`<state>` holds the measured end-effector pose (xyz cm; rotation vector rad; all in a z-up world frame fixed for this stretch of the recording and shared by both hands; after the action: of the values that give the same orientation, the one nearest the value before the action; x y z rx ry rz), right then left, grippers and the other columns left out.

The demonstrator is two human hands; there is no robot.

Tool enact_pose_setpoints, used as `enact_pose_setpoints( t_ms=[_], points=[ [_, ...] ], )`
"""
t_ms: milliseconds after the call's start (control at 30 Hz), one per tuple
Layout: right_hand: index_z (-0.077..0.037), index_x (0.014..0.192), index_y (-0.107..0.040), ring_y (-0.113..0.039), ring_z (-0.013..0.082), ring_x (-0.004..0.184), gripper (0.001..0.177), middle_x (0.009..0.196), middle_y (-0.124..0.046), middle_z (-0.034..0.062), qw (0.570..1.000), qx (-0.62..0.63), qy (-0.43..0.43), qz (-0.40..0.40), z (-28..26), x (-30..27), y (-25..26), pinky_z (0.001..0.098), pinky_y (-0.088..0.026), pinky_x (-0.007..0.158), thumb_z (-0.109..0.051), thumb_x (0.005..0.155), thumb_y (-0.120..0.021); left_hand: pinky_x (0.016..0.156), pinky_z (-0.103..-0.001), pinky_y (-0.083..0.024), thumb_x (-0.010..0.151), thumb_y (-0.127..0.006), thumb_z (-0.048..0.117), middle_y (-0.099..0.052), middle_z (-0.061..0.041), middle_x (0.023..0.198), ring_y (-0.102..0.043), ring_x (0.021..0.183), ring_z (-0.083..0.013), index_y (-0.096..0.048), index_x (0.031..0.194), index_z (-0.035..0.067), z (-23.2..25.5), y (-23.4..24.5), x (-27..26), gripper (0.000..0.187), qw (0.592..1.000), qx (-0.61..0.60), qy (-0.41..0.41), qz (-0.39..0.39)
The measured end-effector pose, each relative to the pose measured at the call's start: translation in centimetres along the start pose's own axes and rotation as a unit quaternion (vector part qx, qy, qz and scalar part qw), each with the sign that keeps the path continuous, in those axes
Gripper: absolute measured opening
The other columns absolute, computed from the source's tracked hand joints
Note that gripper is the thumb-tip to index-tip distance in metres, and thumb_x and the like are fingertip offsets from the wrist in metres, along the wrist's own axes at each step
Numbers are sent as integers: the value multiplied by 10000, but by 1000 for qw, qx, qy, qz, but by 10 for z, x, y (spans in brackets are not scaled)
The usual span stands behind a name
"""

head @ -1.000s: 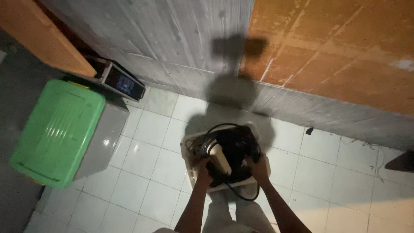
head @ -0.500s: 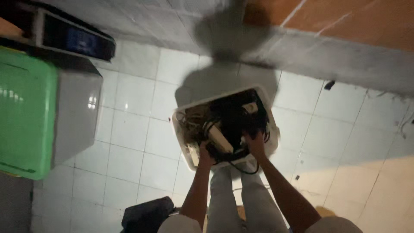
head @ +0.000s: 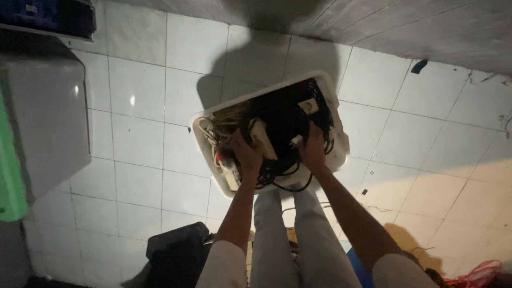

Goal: The person picks up and coils a black cable by hand, then places the coiled cable and an orange lid into a plastic storage bin containing various electrical components.

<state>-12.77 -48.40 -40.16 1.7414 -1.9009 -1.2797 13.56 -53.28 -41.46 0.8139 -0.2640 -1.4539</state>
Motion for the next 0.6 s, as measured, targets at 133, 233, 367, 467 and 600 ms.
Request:
enact_pose_setpoints(
  t_ms=[133,233,367,467,600],
  points=[
    [69,1578,-187,-230,509,1510,1217,1637,-203,306,999,-8,-26,-21,-44,21,7,611,-272,1184,-523,761,-866,1163,-613,-302,703,-901,469,-305,-274,1561,-287,1438,-477,-360,1513,26,78,4,14,1070,980,173,-76,-67],
    [57,1573,-101,-133,506,1519,1414,1653,-120,292,993,-58,-72,-77,-49,27,6,684,-207,1134,-627,665,-943,1170,-612,-284,642,-931,511,-252,-279,1586,-256,1460,-482,-316,1529,37,97,7,22,1179,975,170,-77,-122],
    [-17,1610,-54,-142,471,1530,1481,1675,-102,261,990,-44,-99,-86,-33,43,2,640,-230,1174,-579,578,-955,1186,-612,-269,589,-959,551,-200,-280,1621,-228,1491,-484,-268,1554,48,86,-2,30,1289,964,179,-96,-173],
    [-46,1627,-63,-216,428,1538,1463,1689,-161,243,992,-9,-105,-74,-24,53,-4,631,-281,1190,-582,592,-948,1202,-612,-277,639,-954,529,-199,-277,1655,-226,1516,-485,-265,1581,61,65,-19,29,1258,964,167,-141,-153],
    [-114,1633,-29,-248,430,1516,1471,1667,-199,226,974,-65,-177,-122,-14,61,-15,652,-296,1146,-528,584,-974,1200,-620,-275,728,-932,432,-200,-293,1665,-223,1523,-505,-280,1611,85,40,-40,15,1152,968,152,-161,-117]
  ],
)
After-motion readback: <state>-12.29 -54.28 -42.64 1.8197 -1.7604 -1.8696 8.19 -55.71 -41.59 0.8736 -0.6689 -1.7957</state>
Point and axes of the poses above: each hand's wrist, its own x-axis towards the middle knuckle, its own y-axis out of the back of the hand, z = x × y, the point moved 7 cm from there along x, towards the middle knuckle
